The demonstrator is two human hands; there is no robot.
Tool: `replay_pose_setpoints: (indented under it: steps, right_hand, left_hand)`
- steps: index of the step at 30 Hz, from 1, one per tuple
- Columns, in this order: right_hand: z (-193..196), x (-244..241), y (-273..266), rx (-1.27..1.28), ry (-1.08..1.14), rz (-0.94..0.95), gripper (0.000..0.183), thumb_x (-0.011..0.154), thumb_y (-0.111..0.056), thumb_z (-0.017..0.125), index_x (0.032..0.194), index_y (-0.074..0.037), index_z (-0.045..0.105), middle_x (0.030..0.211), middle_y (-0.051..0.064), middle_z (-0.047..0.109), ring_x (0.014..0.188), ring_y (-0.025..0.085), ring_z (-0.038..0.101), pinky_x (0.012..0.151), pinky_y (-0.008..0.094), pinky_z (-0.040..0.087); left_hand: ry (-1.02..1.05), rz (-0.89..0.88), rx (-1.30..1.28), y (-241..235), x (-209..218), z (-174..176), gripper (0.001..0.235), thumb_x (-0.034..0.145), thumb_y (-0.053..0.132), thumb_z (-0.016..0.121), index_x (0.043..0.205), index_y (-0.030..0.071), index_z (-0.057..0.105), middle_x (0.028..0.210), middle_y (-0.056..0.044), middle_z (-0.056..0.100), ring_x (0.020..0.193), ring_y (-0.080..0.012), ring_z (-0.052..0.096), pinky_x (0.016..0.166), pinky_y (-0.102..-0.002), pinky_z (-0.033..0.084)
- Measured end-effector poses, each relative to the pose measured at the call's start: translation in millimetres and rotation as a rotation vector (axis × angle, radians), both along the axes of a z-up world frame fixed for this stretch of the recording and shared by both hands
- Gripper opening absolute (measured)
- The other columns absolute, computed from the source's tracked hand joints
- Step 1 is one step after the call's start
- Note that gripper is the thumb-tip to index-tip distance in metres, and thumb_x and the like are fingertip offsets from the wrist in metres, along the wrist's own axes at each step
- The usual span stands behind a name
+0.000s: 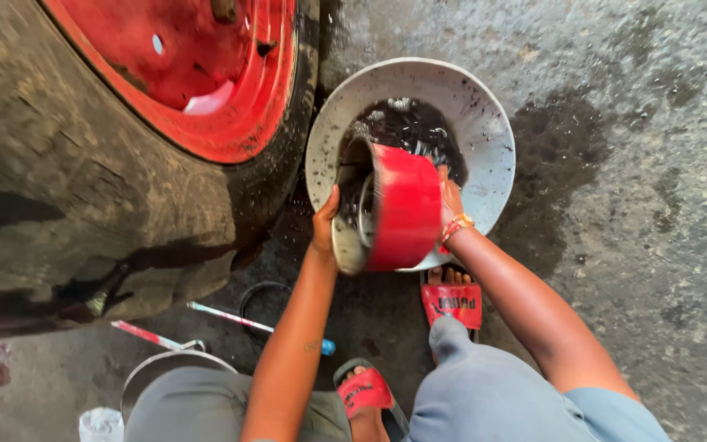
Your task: The person cleans a red metal filter housing and its internal components by scrubbing them with a cloth dipped in oil inside a metal basin, then wiping the surfaces and reassembling the parts.
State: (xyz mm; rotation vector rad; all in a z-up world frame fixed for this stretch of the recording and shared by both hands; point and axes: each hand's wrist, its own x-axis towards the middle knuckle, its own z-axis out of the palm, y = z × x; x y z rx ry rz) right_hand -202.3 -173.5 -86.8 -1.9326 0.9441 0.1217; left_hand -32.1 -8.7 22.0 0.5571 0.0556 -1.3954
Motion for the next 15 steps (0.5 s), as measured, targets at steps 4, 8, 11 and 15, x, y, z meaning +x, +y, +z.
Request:
replay_pose_setpoints:
  steps: [4,8,11,15]
  right_hand:
    - [-25,-12,-16,-0.152,-0.667,-0.077,0.045,0.099,-0.021,0.067,0.139,-0.003,0.059,0.129,0.024,0.069,0.119,0.036,0.066,0.101,0.046,0.052]
    - [-37,-24,-40,0.376,-0.41,-0.126,0.039,0.094,-0.016,0.071,0.128,0.002,0.067,0.117,0.015,0.073,0.105,0.023,0.065,0.086,0.039,0.053]
    - [-16,-38,-39,0.793,-0.349,-0.341,0.037,0.089,-0.012,0.07,0.122,0.003,0.068,0.105,0.01,0.073,0.088,0.014,0.064,0.073,0.034,0.054]
    - [49,-58,-39,0.759,-0.379,-0.51,0.045,0.084,-0.006,0.071,0.129,-0.003,0.065,0.102,0.006,0.072,0.085,0.011,0.067,0.071,0.028,0.055]
  left_hand:
    - [-0.364,0.108,0.428,-6,2,0,0.06,0.107,0.042,0.05,0.144,-0.006,0.051,0.125,-0.024,0.049,0.115,-0.0321,0.05,0.104,-0.045,0.041]
    - [-1.194,0.181,0.425,-23,7,17,0.058,0.112,0.037,0.053,0.148,-0.008,0.049,0.133,-0.024,0.041,0.126,-0.0303,0.041,0.111,-0.038,0.031]
    - [-1.463,0.26,0.314,-29,4,36,0.062,0.109,0.041,0.055,0.153,-0.001,0.047,0.145,-0.018,0.053,0.139,-0.0283,0.051,0.12,-0.037,0.036]
    - [-1.656,0.327,0.461,-30,1,50,0.067,0.104,0.043,0.061,0.154,0.0,0.048,0.141,-0.019,0.054,0.132,-0.0297,0.052,0.116,-0.039,0.04]
